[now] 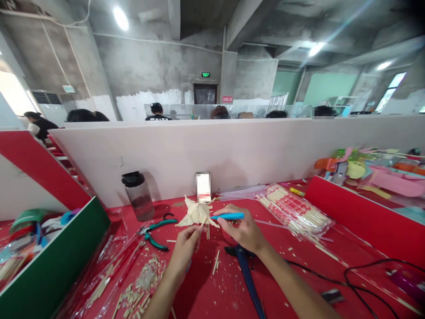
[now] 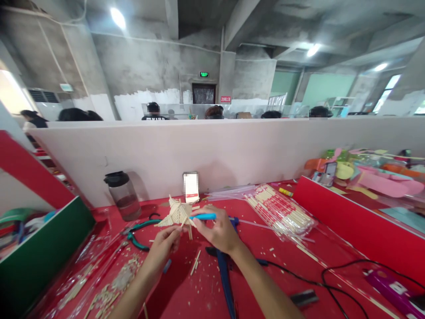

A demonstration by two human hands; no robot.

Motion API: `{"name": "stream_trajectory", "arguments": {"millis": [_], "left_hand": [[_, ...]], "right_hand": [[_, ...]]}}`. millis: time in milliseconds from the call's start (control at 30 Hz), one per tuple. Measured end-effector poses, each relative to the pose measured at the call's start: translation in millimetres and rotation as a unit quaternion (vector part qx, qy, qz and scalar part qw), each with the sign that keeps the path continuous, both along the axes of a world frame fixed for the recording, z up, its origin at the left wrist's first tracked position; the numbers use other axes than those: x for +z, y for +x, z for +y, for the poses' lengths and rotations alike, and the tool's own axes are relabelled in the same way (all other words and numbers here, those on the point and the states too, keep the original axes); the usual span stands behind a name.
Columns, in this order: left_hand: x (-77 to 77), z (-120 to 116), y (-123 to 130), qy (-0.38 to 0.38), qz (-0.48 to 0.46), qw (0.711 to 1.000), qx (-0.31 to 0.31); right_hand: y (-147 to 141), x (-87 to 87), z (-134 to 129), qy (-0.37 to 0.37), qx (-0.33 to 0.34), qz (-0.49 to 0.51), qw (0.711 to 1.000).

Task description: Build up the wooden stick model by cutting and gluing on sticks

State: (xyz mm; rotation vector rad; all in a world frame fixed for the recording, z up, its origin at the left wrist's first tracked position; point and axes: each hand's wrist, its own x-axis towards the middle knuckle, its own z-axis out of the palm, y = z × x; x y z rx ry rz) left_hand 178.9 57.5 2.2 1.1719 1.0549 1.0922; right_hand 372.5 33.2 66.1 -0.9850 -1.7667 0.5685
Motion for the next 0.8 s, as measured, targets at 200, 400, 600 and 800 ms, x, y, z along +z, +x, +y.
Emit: {"name": "stream_trajectory", "arguments": {"millis": [200, 400, 600, 800], "left_hand": [[-5.1, 3, 0, 0.013, -0.007, 1.0, 0.001], [-8.3, 3, -1, 0.015, -0.013, 1.0, -0.003], [-6.5, 3, -1, 0.014, -0.015, 1.0, -0.002], [-5.6, 3, 0, 0.011, -0.019, 1.0, -0.001]], "right_hand": [[-10, -13.3, -1, 0.081, -0.026, -0.09, 0.992], [-11, -23.4, 2, 0.122, -0.005, -0.118, 0.985], [-11, -26.2, 3, 0.121, -0.009, -0.12, 0.985], [-11, -27.7, 4, 0.109, -0.009, -0.118, 0.987]]}}
